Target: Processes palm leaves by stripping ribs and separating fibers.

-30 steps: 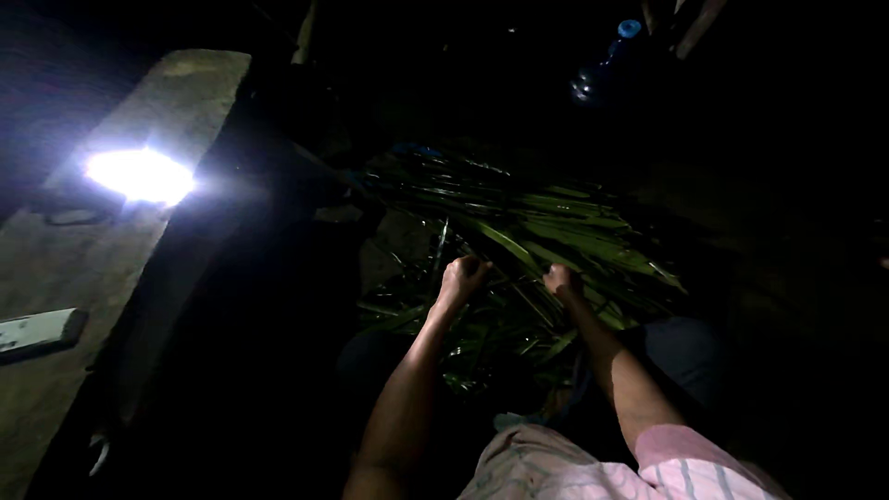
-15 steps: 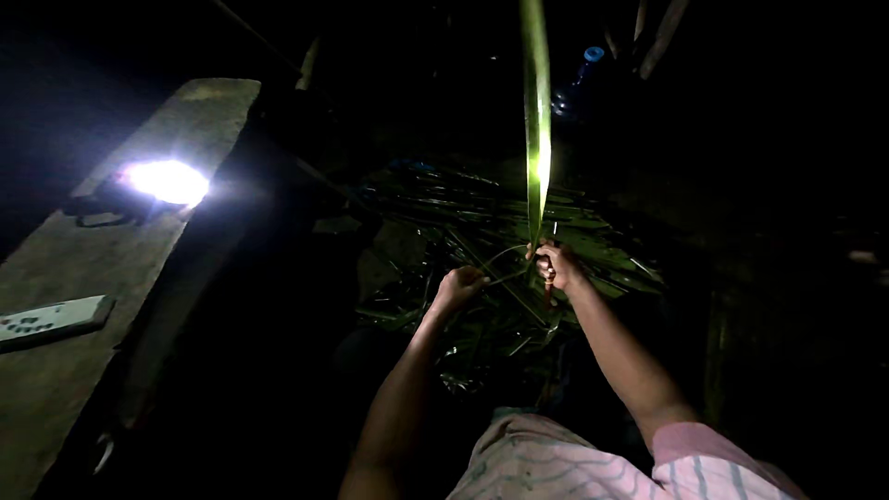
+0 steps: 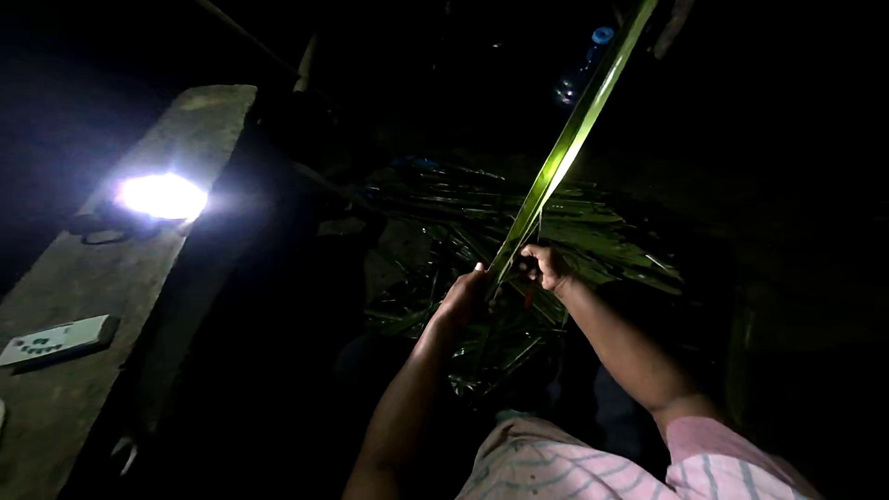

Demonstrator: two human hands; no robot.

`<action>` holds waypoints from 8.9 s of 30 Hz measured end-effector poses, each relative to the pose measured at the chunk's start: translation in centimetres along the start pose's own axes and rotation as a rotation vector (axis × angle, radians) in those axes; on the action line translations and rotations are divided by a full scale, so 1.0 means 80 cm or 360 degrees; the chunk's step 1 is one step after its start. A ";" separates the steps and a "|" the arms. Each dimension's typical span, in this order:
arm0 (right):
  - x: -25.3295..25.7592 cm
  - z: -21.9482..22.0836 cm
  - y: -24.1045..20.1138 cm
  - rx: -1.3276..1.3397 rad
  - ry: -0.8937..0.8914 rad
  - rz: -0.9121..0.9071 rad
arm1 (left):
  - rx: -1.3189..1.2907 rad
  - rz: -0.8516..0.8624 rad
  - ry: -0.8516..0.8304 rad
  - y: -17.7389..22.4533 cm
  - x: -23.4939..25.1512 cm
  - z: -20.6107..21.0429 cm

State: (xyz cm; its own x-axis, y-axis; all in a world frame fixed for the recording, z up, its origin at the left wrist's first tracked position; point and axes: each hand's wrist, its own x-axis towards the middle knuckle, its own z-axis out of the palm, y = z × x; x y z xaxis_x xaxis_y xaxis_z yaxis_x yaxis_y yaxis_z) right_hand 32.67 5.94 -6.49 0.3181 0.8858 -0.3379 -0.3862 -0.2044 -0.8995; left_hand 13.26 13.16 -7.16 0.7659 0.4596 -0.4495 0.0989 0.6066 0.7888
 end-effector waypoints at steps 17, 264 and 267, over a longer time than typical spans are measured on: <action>-0.015 -0.035 -0.001 -0.0680 -0.0136 -0.0355 | 0.0083 0.0493 0.0361 -0.015 0.029 -0.003; -0.029 0.015 -0.004 0.0115 -0.0093 -0.0349 | 0.2271 0.1271 0.0991 0.028 -0.092 -0.039; -0.033 -0.001 -0.014 0.0156 0.0051 -0.0398 | 0.2359 0.1381 0.1082 0.034 -0.109 -0.063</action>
State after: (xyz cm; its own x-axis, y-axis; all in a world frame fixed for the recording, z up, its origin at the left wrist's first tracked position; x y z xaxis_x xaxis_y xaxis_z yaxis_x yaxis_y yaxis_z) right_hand 32.39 3.82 -4.61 0.4405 0.8899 -0.1187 -0.3737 0.0615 -0.9255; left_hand 3.62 14.05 -3.22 0.5805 0.6719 0.4600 0.5622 -0.7394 0.3705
